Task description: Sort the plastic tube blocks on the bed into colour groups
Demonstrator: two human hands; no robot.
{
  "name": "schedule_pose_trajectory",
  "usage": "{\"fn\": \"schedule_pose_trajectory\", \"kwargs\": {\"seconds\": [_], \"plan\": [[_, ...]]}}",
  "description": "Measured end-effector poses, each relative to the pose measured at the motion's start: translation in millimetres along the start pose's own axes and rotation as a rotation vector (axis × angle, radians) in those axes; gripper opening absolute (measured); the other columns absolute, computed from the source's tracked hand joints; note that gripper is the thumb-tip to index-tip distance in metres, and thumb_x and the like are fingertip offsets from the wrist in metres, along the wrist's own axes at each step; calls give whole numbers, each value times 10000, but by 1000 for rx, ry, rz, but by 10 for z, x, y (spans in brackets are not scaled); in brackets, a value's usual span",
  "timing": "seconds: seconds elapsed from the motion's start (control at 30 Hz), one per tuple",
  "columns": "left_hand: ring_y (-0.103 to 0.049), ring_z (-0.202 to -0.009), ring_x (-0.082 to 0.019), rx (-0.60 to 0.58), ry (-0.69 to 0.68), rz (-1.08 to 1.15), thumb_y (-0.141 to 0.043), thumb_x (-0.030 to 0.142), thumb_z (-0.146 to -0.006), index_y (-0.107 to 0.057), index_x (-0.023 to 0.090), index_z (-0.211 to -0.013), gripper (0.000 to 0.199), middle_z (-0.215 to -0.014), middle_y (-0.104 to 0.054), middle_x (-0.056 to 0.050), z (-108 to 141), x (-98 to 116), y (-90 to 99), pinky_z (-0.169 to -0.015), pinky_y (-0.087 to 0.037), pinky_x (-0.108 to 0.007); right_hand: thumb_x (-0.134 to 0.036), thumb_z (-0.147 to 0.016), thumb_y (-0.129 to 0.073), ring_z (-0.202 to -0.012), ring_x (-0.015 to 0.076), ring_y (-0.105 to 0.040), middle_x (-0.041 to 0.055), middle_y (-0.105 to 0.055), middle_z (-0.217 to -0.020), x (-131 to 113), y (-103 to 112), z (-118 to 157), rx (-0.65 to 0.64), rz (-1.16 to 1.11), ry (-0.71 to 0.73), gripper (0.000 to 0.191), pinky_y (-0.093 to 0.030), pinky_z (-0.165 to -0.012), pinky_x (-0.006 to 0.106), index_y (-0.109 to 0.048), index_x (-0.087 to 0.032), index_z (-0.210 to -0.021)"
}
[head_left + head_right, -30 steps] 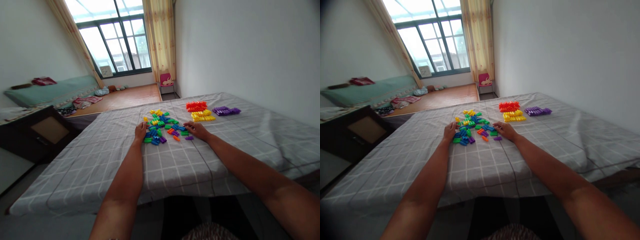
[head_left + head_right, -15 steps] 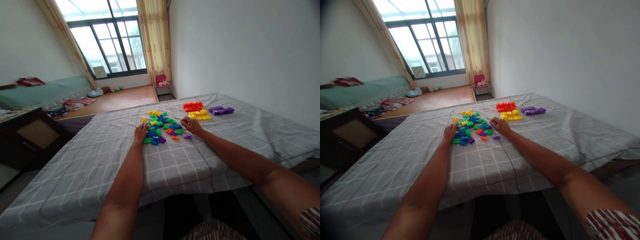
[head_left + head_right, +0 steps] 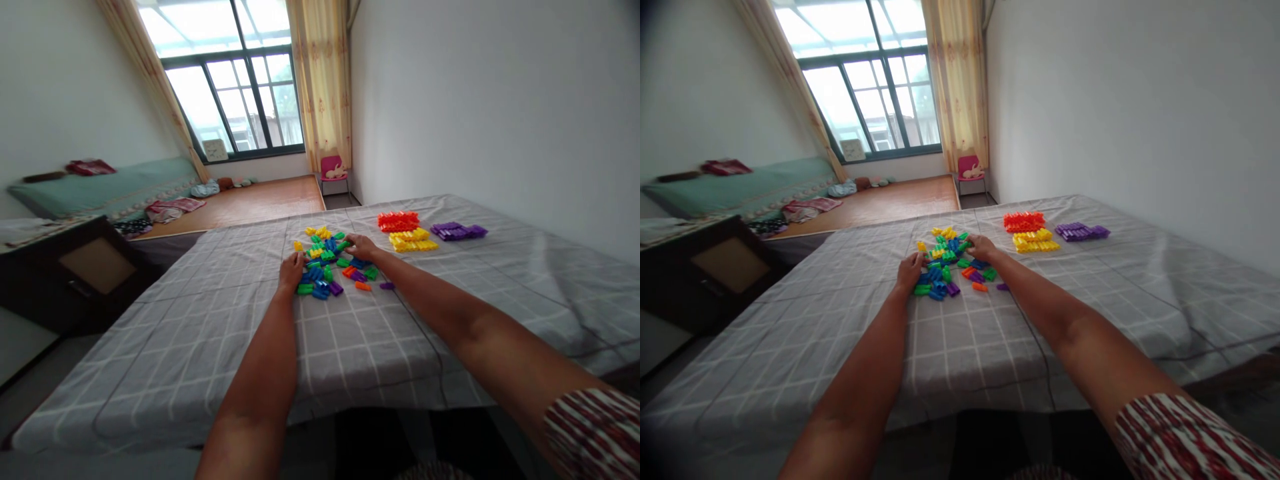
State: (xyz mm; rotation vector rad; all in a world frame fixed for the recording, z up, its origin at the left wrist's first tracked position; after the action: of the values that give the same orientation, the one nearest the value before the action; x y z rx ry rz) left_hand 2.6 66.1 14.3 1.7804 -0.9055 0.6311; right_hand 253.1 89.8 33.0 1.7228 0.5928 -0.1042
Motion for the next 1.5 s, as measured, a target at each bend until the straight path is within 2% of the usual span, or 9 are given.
{"fn": "schedule_pose_trajectory", "kwargs": {"seconds": [0.23,0.37,0.53,0.67,0.8,1.03,1.17,1.33,1.5], "plan": [[-675,-830,-167,40,-19,19,-435,372,-926,-714,190,-1003,341,-903,-749,-44,10,79,34,-779,-504,-272,-265,-795,-600,-817,177,-617,50,-690,-900,-307,150,37,24,18,52,239,-440,-726,257,-661,-172,-1007],[-635,-1055,-178,10,-186,131,-497,407,-912,-692,204,-1105,341,-1113,-715,-35,71,322,28,-938,-473,-290,-281,-836,-553,-721,127,-572,13,-648,-817,-591,68,111,-58,-348,125,171,-438,-661,225,-621,-158,-933],[-654,-981,-184,-104,-199,212,-596,410,-857,-657,186,-1160,381,-1091,-710,-59,95,381,-38,-876,-514,-303,-323,-867,-536,-708,120,-597,13,-652,-811,-650,-63,182,-175,-704,7,153,-469,-604,208,-573,-176,-887],[-643,-1006,-186,23,-162,190,-538,396,-895,-660,184,-1159,359,-1107,-704,-70,30,240,95,-915,-503,-334,-307,-883,-537,-708,140,-618,32,-673,-798,-398,30,161,-62,-487,-93,162,-487,-624,234,-606,-179,-953],[-601,-1109,-216,120,-149,11,-517,366,-905,-712,182,-1064,312,-1114,-700,-93,8,201,169,-1017,-436,-377,-370,-845,-636,-818,179,-637,88,-694,-931,-452,151,263,111,-183,102,305,-488,-776,292,-642,-169,-1074],[-605,-1073,-202,132,-140,-128,-441,327,-922,-722,184,-994,324,-1067,-699,-92,44,223,155,-935,-474,-320,-247,-758,-706,-836,170,-656,48,-708,-957,-751,-55,517,-94,-258,240,351,-497,-787,285,-650,-208,-1102],[-613,-1061,-207,153,-113,-177,-414,339,-917,-723,184,-975,351,-1071,-705,-94,27,143,201,-922,-475,-312,-151,-777,-594,-963,171,-638,93,-671,-1131,-336,305,564,-33,-525,131,397,-514,-794,287,-585,-180,-1172],[-617,-1070,-223,145,-94,-240,-398,347,-905,-725,197,-974,366,-1083,-714,-91,-4,128,217,-960,-450,-327,-183,-712,-611,-853,180,-646,82,-701,-1031,720,833,989,-46,-634,-76,390,-518,-685,261,-656,-157,-1099],[-633,-1034,-233,123,-87,-276,-405,346,-888,-728,207,-943,357,-1067,-724,-91,-14,152,208,-923,-466,-324,-200,-702,-590,-833,208,-660,69,-726,-985,1496,934,1448,-66,-576,-242,379,-531,-729,318,-718,-165,-1057]]}}
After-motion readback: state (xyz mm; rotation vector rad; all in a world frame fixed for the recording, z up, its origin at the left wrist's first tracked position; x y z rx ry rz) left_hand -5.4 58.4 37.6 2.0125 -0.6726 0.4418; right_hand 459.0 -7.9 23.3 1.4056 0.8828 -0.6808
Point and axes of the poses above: each hand's wrist, its own z-axis away from the middle knuckle, its own y-axis out of the back of the hand, x = y × z, the point moved 6 cm from there along -z, towards the middle knuckle
